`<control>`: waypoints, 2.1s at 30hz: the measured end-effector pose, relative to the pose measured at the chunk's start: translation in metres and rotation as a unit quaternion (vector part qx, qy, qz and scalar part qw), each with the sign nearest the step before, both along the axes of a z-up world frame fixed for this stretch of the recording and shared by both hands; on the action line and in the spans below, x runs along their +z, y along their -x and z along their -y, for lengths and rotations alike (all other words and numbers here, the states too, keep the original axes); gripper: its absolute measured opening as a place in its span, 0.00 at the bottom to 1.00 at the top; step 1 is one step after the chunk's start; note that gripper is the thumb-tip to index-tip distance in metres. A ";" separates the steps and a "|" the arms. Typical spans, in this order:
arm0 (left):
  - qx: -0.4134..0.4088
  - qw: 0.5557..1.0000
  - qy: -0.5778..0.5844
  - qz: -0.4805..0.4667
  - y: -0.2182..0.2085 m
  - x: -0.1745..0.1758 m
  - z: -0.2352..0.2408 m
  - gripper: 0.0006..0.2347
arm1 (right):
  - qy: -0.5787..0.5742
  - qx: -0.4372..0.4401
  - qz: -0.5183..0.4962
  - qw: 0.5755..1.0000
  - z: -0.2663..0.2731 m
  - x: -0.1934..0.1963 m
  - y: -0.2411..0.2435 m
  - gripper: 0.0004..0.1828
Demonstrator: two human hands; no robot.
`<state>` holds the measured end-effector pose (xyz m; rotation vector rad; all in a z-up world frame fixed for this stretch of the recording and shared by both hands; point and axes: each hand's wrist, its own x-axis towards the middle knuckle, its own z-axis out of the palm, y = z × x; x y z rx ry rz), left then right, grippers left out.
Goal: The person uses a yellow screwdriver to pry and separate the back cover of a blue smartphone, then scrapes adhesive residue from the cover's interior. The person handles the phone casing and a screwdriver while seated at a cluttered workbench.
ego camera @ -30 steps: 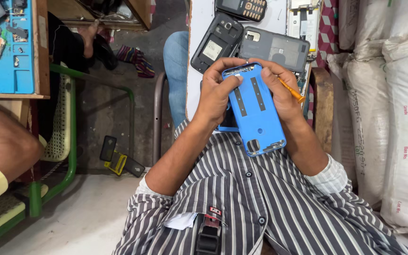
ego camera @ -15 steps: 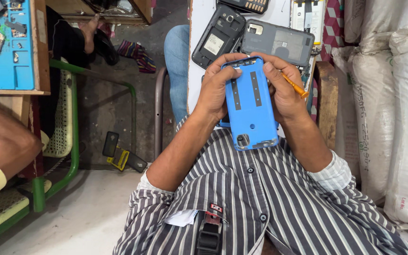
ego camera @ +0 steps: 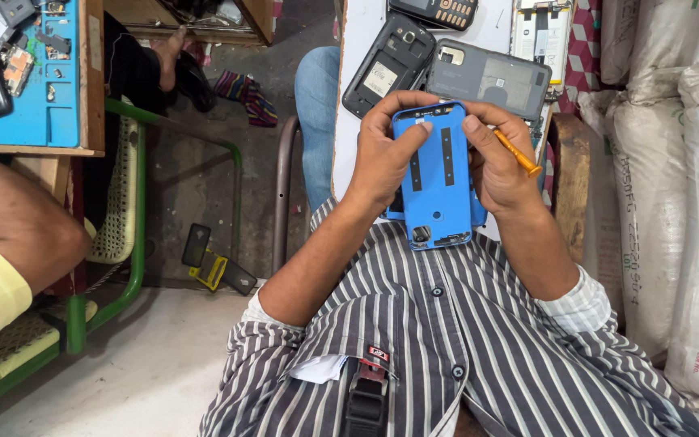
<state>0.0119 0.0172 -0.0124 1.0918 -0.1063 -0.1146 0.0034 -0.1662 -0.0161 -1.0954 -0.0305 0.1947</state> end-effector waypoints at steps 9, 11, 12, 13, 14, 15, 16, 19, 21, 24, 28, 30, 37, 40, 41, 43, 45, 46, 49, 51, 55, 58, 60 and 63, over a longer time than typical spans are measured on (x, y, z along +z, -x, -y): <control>-0.014 0.998 0.036 -0.056 -0.002 0.003 0.004 0.07 | 0.027 -0.018 0.023 0.999 -0.001 -0.002 0.005 0.15; 0.012 0.999 0.007 -0.035 0.000 0.002 0.005 0.06 | 0.078 -0.036 0.054 0.995 -0.003 0.001 0.005 0.13; 0.026 0.999 -0.008 -0.025 0.001 0.002 0.006 0.05 | 0.103 -0.045 0.070 0.991 -0.003 0.003 0.005 0.12; 0.038 0.999 -0.023 -0.011 0.001 0.003 0.007 0.05 | 0.146 -0.056 0.090 0.984 -0.004 0.006 0.005 0.11; 0.051 0.998 -0.038 0.004 0.002 0.003 0.007 0.04 | 0.188 -0.067 0.109 0.974 -0.004 0.008 0.005 0.11; 0.064 0.996 -0.053 0.019 0.002 0.003 0.008 0.04 | 0.230 -0.077 0.128 0.962 -0.004 0.011 0.004 0.10; 0.071 0.995 -0.062 0.021 0.003 0.004 0.009 0.04 | 0.242 -0.077 0.133 0.958 -0.005 0.013 0.003 0.10; 0.085 0.992 -0.086 0.021 0.005 0.009 0.009 0.03 | 0.265 -0.075 0.149 0.950 -0.010 0.019 -0.002 0.09; 0.085 0.992 -0.093 0.014 0.007 0.014 0.010 0.03 | 0.263 -0.069 0.162 0.949 -0.012 0.023 -0.004 0.09; 0.093 0.990 -0.101 0.041 0.009 0.016 0.010 0.03 | 0.265 -0.065 0.154 0.950 -0.011 0.024 -0.002 0.08; 0.087 0.991 -0.096 0.036 0.009 0.013 0.009 0.03 | 0.261 -0.061 0.147 0.952 -0.011 0.022 -0.004 0.08; 0.082 0.992 -0.086 0.037 0.009 0.008 0.010 0.03 | 0.259 -0.060 0.151 0.952 -0.008 0.020 -0.005 0.08; 0.077 0.990 -0.100 0.056 0.009 0.006 0.011 0.05 | 0.255 -0.085 0.135 0.953 -0.012 0.020 -0.009 0.06; 0.070 0.987 -0.138 0.042 0.011 0.006 0.010 0.05 | 0.229 -0.089 0.128 0.961 -0.012 0.017 -0.008 0.03; 0.072 0.985 -0.150 0.042 0.011 0.007 0.010 0.05 | 0.239 -0.093 0.128 0.958 -0.012 0.015 -0.007 0.03; 0.072 0.986 -0.148 0.040 0.011 0.008 0.010 0.05 | 0.242 -0.096 0.130 0.957 -0.012 0.014 -0.007 0.03; 0.067 0.990 -0.121 0.033 0.011 0.008 0.011 0.05 | 0.228 -0.095 0.131 0.960 -0.013 0.013 -0.007 0.03; 0.065 0.992 -0.108 0.032 0.011 0.007 0.011 0.05 | 0.227 -0.095 0.130 0.961 -0.013 0.011 -0.007 0.03; 0.057 0.995 -0.074 0.026 0.010 0.002 0.012 0.05 | 0.238 -0.098 0.125 0.958 -0.012 0.008 -0.006 0.03; 0.057 0.996 -0.060 0.017 0.009 -0.001 0.012 0.05 | 0.263 -0.103 0.123 0.952 -0.012 0.007 -0.006 0.04; 0.079 0.997 -0.019 -0.018 0.005 -0.005 0.010 0.06 | 0.306 -0.082 0.116 0.941 -0.008 0.010 0.003 0.08; 0.155 0.986 0.019 -0.062 -0.009 -0.005 -0.002 0.07 | 0.279 -0.037 0.114 0.953 -0.001 0.005 0.008 0.11; 0.217 0.974 -0.008 -0.069 -0.018 -0.009 -0.012 0.09 | 0.268 -0.010 0.162 0.950 0.009 -0.007 0.020 0.12; 0.281 0.958 -0.053 -0.024 -0.027 -0.025 -0.036 0.13 | 0.265 -0.020 0.129 0.955 0.033 -0.033 0.031 0.14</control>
